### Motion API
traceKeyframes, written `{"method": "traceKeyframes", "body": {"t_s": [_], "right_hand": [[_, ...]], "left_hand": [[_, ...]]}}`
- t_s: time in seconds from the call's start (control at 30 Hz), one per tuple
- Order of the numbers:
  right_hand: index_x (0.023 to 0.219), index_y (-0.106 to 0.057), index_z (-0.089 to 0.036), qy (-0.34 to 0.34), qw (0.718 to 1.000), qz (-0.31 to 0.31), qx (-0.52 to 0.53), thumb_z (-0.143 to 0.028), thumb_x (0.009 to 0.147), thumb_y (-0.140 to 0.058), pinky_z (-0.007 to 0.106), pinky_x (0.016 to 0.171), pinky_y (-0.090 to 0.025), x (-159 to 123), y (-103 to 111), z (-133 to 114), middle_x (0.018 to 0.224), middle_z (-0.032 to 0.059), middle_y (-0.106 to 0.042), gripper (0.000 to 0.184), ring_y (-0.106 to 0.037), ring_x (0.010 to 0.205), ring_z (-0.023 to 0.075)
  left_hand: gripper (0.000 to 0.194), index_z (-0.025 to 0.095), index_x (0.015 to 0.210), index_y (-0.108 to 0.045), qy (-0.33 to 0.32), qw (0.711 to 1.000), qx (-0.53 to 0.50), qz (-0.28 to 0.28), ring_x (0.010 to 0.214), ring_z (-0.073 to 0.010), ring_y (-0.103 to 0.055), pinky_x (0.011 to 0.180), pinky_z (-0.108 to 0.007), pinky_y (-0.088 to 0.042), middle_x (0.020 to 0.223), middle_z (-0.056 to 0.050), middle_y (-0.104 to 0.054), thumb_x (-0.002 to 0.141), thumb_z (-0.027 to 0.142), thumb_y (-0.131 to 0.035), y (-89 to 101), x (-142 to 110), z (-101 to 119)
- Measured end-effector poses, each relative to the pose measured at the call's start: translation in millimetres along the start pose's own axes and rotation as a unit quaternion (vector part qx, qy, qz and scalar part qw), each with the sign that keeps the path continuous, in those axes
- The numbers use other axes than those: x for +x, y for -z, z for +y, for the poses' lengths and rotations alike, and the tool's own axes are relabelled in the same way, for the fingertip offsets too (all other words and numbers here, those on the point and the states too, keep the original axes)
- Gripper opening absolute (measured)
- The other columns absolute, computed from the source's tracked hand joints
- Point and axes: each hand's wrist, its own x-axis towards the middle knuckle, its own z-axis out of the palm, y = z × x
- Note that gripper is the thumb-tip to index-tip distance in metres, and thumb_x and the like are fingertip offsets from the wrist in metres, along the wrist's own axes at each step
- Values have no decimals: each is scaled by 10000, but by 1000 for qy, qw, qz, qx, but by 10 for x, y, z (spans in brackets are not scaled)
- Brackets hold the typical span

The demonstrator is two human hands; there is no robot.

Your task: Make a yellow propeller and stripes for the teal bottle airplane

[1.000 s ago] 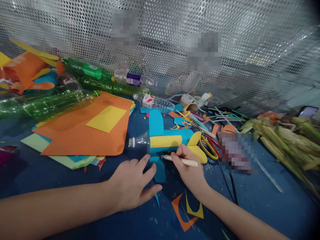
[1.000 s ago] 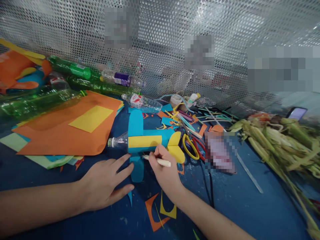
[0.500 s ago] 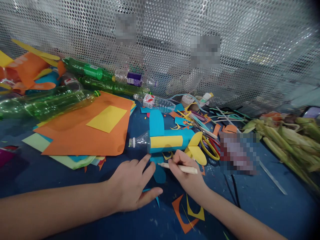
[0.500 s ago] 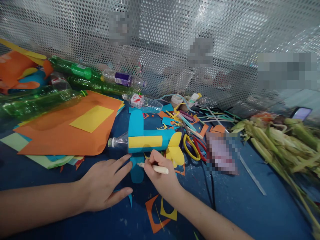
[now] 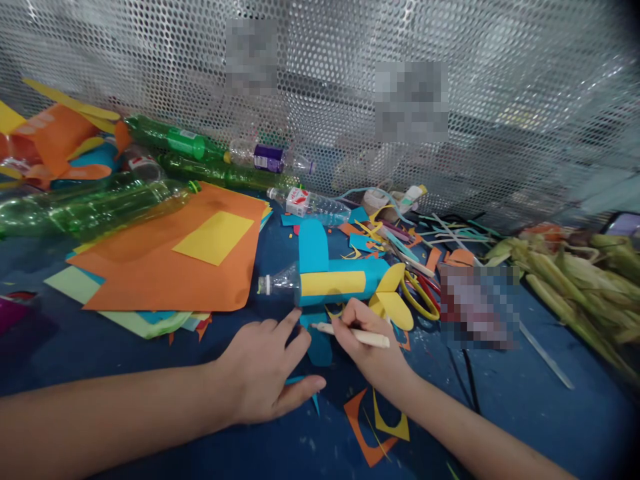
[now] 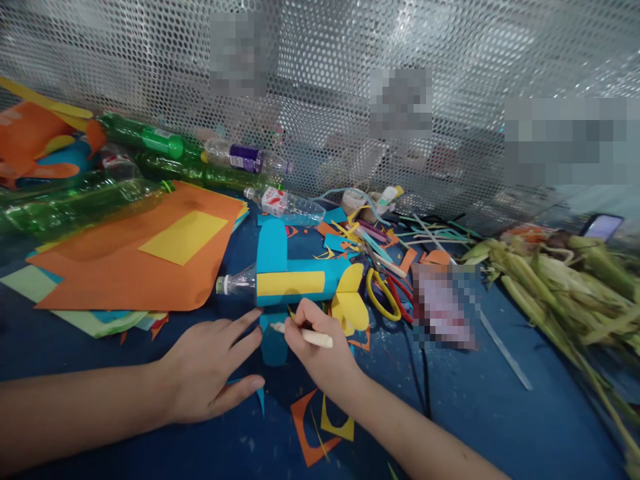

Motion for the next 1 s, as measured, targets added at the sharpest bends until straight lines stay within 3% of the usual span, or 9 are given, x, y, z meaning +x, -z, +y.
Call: {"method": "traceKeyframes", "body": {"t_s": [0.67, 1.0], "right_hand": [[672, -357, -217, -4, 999, 38, -10, -346, 841, -486, 211, 424, -247, 42, -12, 83, 525, -82, -295, 249, -292, 456, 86], [647, -322, -219, -2, 999, 46, -23, -295, 826, -484, 203, 423, -249, 41, 2, 32, 517, -83, -279, 253, -289, 454, 85]], "left_hand": [[601, 143, 1166, -509, 6, 1000, 10, -21, 798, -296, -615, 593, -436, -510, 1279, -193, -483, 883, 544, -162, 17, 12, 4], [590, 146, 1149, -519, 7, 1000, 16, -20, 790, -289, -618, 595, -432, -511, 1279, -192, -485, 882, 543, -175, 19, 16, 6]]}}
